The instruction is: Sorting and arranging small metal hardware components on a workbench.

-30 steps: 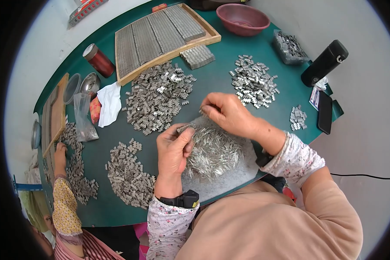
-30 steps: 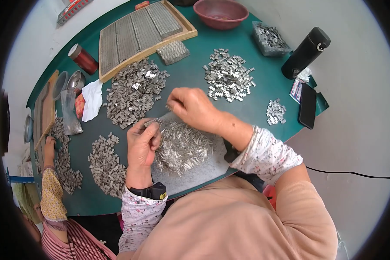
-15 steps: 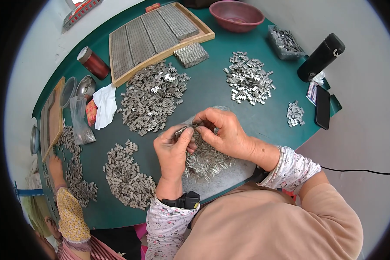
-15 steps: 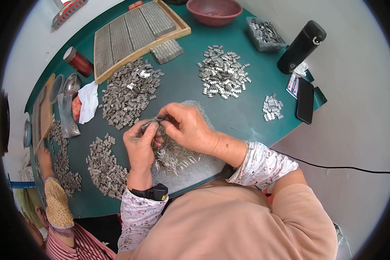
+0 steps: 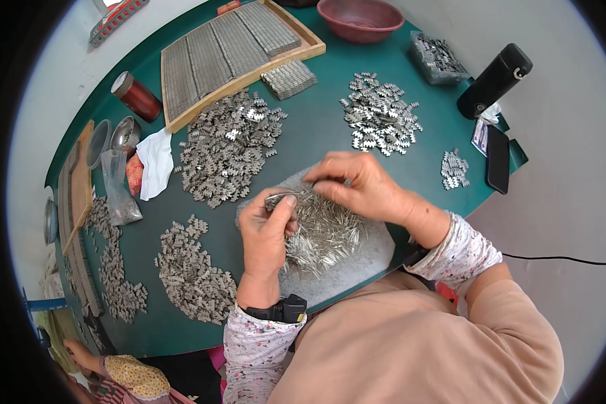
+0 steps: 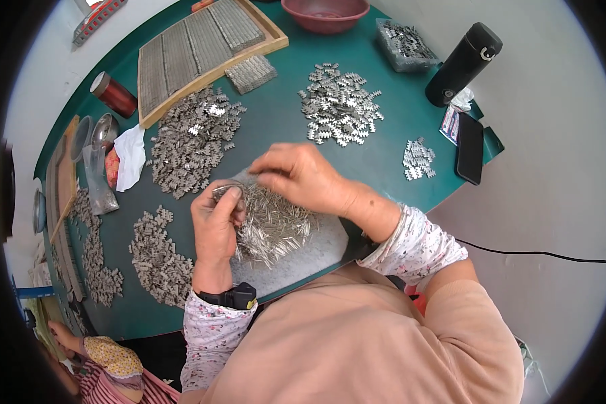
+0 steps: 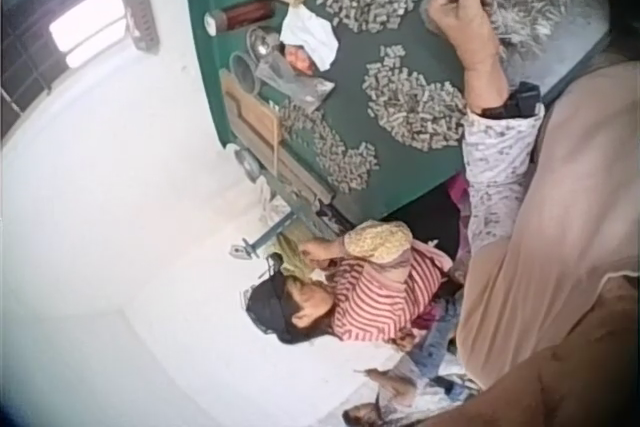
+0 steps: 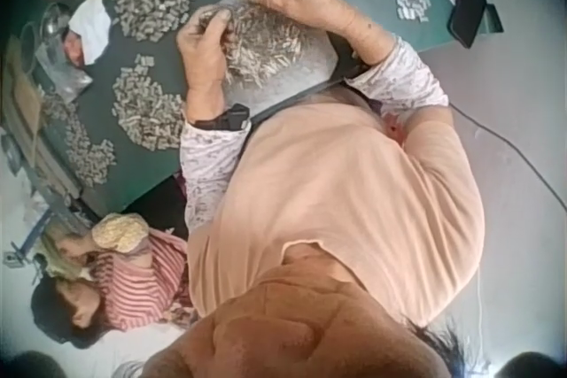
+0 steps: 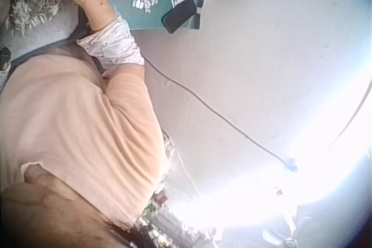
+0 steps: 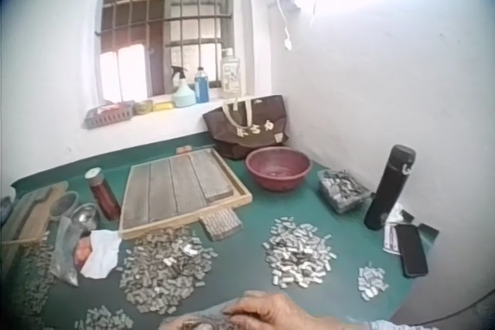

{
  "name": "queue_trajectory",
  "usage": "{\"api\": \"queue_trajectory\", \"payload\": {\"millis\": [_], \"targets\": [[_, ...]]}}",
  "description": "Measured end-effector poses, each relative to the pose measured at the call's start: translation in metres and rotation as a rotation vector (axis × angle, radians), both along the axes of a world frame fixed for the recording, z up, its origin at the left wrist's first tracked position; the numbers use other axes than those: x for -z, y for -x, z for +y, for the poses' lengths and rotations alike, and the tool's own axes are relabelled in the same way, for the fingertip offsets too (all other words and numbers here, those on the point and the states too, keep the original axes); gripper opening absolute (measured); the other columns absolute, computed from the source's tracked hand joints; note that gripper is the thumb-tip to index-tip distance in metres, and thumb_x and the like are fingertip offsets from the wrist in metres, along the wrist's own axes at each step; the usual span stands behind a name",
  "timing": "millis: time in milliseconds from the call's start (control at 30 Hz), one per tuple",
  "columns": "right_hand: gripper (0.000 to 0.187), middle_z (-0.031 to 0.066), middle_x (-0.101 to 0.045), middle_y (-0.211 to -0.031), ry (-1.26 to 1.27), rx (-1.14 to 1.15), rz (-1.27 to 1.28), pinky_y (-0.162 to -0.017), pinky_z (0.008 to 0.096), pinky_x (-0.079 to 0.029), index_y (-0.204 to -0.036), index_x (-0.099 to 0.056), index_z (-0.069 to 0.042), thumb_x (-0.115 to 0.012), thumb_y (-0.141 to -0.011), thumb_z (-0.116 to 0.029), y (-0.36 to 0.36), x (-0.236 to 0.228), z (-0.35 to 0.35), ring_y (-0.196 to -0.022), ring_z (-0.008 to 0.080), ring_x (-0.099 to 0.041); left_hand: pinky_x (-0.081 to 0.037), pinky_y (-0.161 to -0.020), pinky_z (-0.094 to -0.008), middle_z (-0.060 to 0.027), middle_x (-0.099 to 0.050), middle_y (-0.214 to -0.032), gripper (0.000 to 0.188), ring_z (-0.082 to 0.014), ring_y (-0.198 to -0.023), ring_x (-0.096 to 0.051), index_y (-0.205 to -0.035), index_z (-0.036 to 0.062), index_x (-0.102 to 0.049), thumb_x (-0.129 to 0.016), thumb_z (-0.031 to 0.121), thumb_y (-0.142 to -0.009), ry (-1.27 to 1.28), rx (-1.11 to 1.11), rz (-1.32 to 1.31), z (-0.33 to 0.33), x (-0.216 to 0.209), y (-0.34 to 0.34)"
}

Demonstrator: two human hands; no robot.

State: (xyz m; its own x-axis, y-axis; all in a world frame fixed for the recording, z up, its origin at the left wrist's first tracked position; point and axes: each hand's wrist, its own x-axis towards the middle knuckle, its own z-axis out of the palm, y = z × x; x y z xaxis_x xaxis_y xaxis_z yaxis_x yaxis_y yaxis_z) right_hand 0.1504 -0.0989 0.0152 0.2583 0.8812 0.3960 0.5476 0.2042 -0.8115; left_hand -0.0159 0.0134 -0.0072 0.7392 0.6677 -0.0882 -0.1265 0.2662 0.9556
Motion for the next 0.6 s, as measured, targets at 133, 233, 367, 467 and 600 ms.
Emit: {"api": "queue_trajectory", "payload": {"millis": [133, 233, 367, 467, 600], "targets": [[0.012, 0.013, -0.065, -0.086, 0.118, 0.19, -0.21, -0.068, 0.0374, -0.053, -0.091, -0.069, -0.004, -0.068, -0.079, -0.005, -0.02, 0.004, -0.008, -0.079, 0.0315, -0.065, -0.045, -0.047, -0.0237, -0.007, -0.063, -0.071, 0.01, -0.0133, -0.054, -0.059, -0.094, -0.0004, -0.062, -0.06, 0.009, -0.092, 0.088, -0.038, -0.014, 0.001, -0.007, -0.002], [0.009, 0.0121, -0.062, -0.084, 0.182, 0.14, -0.49, -0.069, 0.0401, -0.052, -0.087, -0.069, -0.004, -0.067, -0.078, -0.007, -0.02, 0.006, -0.011, -0.081, 0.0314, -0.063, -0.052, -0.049, -0.0264, -0.0108, -0.065, -0.075, 0.012, -0.0183, -0.056, -0.065, -0.097, -0.0007, -0.061, -0.058, 0.01, -0.093, 0.13, -0.044, -0.045, 0.005, -0.005, -0.002], [0.006, 0.0131, -0.059, -0.082, 0.263, 0.135, -0.56, -0.071, 0.0418, -0.051, -0.078, -0.064, -0.003, -0.065, -0.077, -0.009, -0.008, 0.008, -0.009, -0.082, 0.0319, -0.061, -0.055, -0.051, -0.0278, -0.0128, -0.066, -0.077, 0.013, -0.0211, -0.06, -0.068, -0.097, -0.0018, -0.062, -0.057, 0.01, -0.093, 0.141, -0.036, -0.036, 0.009, -0.001, -0.002], [0.008, 0.0139, -0.058, -0.081, 0.277, 0.16, -0.564, -0.071, 0.0417, -0.05, -0.076, -0.062, -0.002, -0.064, -0.077, -0.01, 0.0, 0.01, -0.007, -0.082, 0.0326, -0.061, -0.055, -0.051, -0.0277, -0.013, -0.067, -0.077, 0.013, -0.0211, -0.06, -0.068, -0.097, -0.0021, -0.062, -0.058, 0.01, -0.093, 0.139, -0.051, -0.021, 0.009, -0.003, -0.002], [0.006, 0.0143, -0.058, -0.082, 0.267, 0.173, -0.537, -0.071, 0.0418, -0.05, -0.076, -0.062, -0.001, -0.063, -0.075, -0.007, 0.006, 0.011, 0.001, -0.083, 0.0325, -0.06, -0.055, -0.052, -0.0271, -0.0131, -0.067, -0.077, 0.013, -0.0206, -0.061, -0.068, -0.097, -0.0024, -0.061, -0.059, 0.01, -0.093, 0.125, -0.065, -0.027, 0.009, -0.001, -0.001]]}}
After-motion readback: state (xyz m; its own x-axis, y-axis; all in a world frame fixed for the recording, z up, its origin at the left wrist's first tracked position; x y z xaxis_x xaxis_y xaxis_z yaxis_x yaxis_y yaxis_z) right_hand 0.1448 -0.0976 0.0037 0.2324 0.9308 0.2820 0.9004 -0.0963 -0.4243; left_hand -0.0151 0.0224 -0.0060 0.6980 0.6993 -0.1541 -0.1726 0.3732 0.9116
